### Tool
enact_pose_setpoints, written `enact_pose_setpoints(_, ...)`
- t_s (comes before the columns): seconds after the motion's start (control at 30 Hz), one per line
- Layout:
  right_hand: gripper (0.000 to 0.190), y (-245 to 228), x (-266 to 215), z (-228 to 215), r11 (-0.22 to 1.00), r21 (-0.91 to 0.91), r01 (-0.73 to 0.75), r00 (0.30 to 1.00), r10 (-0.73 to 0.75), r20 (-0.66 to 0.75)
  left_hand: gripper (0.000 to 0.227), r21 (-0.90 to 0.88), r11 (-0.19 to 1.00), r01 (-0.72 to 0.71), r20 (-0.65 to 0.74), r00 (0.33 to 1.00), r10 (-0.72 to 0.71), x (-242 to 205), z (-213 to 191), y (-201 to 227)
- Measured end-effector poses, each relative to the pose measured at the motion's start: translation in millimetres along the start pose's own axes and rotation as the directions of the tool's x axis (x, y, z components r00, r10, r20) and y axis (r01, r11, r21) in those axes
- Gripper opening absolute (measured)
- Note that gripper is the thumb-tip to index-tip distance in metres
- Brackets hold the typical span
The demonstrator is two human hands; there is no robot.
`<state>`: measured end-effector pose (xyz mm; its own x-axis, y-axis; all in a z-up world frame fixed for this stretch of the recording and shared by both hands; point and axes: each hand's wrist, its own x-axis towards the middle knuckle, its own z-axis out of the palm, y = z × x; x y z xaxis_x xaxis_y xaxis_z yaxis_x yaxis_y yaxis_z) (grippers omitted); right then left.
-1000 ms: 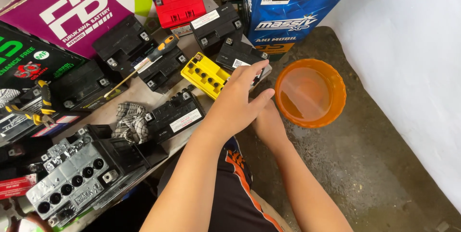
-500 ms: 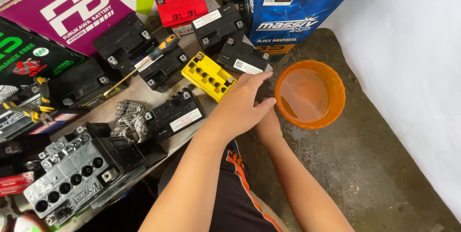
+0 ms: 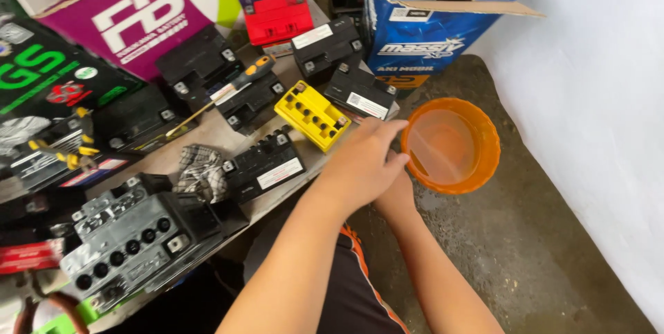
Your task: Refilling battery cells with liquid using a syringe
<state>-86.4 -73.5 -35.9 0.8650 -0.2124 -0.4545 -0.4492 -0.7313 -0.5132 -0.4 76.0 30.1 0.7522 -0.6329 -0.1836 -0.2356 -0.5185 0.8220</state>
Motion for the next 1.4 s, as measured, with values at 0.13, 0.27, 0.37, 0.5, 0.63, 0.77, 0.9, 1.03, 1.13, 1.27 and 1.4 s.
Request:
enact_pose_setpoints(0.13, 0.051, -30, -12, -13, 0.999, -0.043, 0.021, 1.000, -0.020, 0.019, 0.053, 0.113, 0.985, -0.130, -0.190, 0.970, 0.150, -11, 19, -3)
enact_pose_setpoints(0.27, 0.052, -58, -26, -19, 0.996, -0.087, 0.038, 0.998, -0.034, 0.051, 0.041, 0.169, 0.949, -0.267, -0.360, 0.879, 0.311, -39, 14, 16)
enact_pose_setpoints(0.37, 0.053, -79, -36, -24, 0.992, -0.118, 0.048, 0.997, -0.040, 0.069, 0.033, 0.170, 0.918, -0.357, -0.436, 0.808, 0.395, -72, -1, 32)
enact_pose_setpoints(0.5, 0.054, -111, -52, -25, 0.985, -0.157, 0.068, 0.994, -0.052, 0.101, 0.030, 0.152, 0.882, -0.446, -0.436, 0.771, 0.464, -128, -31, 40)
enact_pose_setpoints(0.63, 0.056, -157, -78, -28, 0.975, -0.194, 0.106, 0.988, -0.081, 0.134, 0.025, 0.188, 0.883, -0.431, -0.463, 0.754, 0.466, -181, -64, 41)
enact_pose_setpoints(0.77, 0.039, -201, -107, -24, 0.976, 0.016, 0.215, 0.977, -0.215, 0.007, 0.023, 0.211, 0.873, -0.440, -0.502, 0.718, 0.483, -227, -95, 36)
enact_pose_setpoints(0.9, 0.038, -210, -115, -3, 0.781, -0.023, 0.624, 0.774, -0.622, -0.116, 0.023, 0.233, 0.908, -0.349, -0.577, 0.701, 0.418, -262, -117, 23)
enact_pose_setpoints(1.03, 0.031, -232, -127, 7, 0.615, -0.096, 0.782, 0.605, -0.788, -0.113, 0.017, 0.210, 0.922, -0.324, -0.656, 0.653, 0.379, -283, -141, 6)
enact_pose_setpoints(1.13, 0.028, -251, -127, -1, 0.570, -0.136, 0.810, 0.570, -0.820, -0.045, 0.022, 0.183, 0.954, -0.236, -0.694, 0.656, 0.296, -299, -160, -14)
enact_pose_setpoints(1.27, 0.038, -260, -107, -18, 0.742, -0.323, 0.587, 0.788, -0.615, 0.020, 0.044, 0.065, 0.997, -0.046, -0.696, 0.714, 0.078, -315, -179, -47)
enact_pose_setpoints(1.4, 0.048, -249, -72, -17, 0.694, -0.494, 0.524, 0.839, -0.522, 0.157, 0.115, -0.032, 0.999, 0.040, -0.422, 0.905, -0.050, -317, -180, -70)
